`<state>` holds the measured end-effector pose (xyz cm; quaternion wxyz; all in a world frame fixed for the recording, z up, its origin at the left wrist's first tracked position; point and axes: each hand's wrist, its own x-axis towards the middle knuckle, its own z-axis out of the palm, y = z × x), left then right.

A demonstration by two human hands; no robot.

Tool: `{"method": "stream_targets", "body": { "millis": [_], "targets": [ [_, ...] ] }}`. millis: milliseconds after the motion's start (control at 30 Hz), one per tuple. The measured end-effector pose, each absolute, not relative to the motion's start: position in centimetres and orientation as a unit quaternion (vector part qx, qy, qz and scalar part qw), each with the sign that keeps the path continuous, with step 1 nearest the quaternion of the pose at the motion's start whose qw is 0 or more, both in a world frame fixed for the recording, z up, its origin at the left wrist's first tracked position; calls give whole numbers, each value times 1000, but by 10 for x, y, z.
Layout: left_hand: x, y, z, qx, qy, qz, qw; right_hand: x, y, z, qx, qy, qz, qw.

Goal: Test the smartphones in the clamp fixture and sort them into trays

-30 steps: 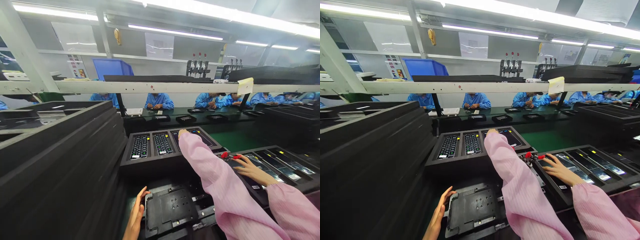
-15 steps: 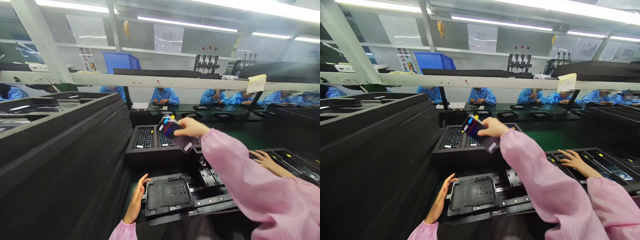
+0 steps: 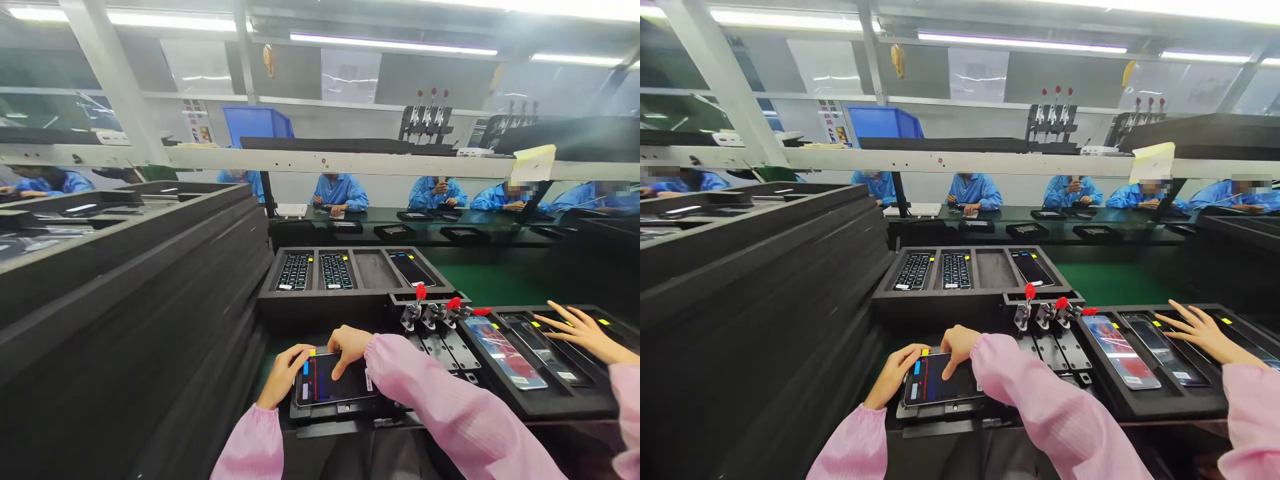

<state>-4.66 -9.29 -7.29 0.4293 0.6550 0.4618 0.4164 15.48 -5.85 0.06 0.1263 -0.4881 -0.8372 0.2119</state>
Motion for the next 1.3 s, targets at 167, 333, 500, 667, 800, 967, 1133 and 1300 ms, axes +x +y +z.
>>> {"method": "stream_targets", "body": {
  "millis": [167,333,500,667,800,967,1133,1300],
  "targets": [
    [-44,-86,-73,675,474,405,395,157,-51,-20,-475,-852,214,62],
    [-42,-85,-74,681,493,403,362,161,-57,-31,-496,-845,190,63],
    [-29,-92,-69,688,500,403,338,176,-84,16,-454,-816,188,305],
    [13,-91,-65,713,467,398,338,220,-96,83,-481,-699,70,524],
    [48,-86,-61,743,417,384,356,252,-91,92,-509,-664,-41,547],
    [60,-84,-58,757,385,372,375,269,-84,77,-523,-689,-67,496],
    [46,-88,-54,773,341,342,411,269,-86,75,-525,-706,-77,469],
    [38,-84,-57,766,319,337,445,275,-124,60,-498,-679,-164,514]
  ]
}}
